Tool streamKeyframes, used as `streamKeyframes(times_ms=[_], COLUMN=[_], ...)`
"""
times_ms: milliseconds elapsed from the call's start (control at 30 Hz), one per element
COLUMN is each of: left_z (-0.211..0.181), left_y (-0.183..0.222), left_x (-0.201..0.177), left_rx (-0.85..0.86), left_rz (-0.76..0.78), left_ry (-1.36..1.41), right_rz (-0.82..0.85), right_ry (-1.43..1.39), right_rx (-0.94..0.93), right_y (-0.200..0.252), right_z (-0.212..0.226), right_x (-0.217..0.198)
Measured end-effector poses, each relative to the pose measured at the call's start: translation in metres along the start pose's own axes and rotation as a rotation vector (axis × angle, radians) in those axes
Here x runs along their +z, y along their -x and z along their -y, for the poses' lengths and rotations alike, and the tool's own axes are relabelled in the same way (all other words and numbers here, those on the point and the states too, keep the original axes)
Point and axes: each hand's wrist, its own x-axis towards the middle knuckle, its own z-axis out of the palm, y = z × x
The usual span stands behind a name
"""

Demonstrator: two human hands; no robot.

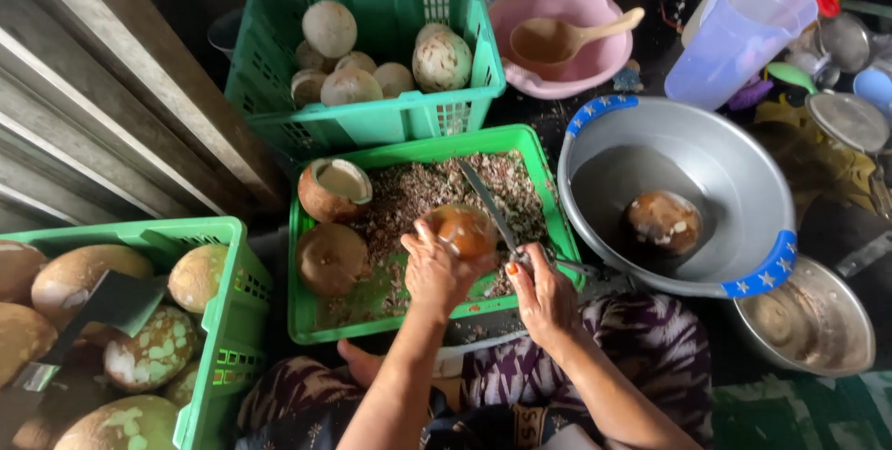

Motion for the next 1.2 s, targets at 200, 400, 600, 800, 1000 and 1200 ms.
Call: streamKeyframes(times_ms=[200, 400, 600, 800, 1000, 1200], left_z=[0.033, -0.012, -0.003, -0.014, -0.007, -0.016], left_y=[-0.019, 0.000, -0.001, 0.014, 0.002, 0.017], left_x=[-0.013, -0.041, -0.011, -0.013, 0.000, -0.029], left_rx=[0.064, 0.214, 0.392, 0.407, 0.316, 0.204], left_rz=[0.325, 0.216, -0.040, -0.131, -0.115, -0.061], left_ry=[0.175, 0.079, -0.133, -0.189, -0.201, -0.150], right_rz=[0.067, 0.070, -0.013, -0.058, 0.110, 0.078], right_ry=[-0.870, -0.743, -0.067, -0.130, -0.051, -0.233], right_rx=[-0.003, 0.012, -0.212, -0.272, 0.189, 0.098], right_y=[-0.017, -0.005, 0.001, 0.007, -0.018, 0.016], right_z=[-0.015, 0.005, 0.013, 0.014, -0.016, 0.019], right_x=[0.021, 0.003, -0.010, -0.007, -0.005, -0.018])
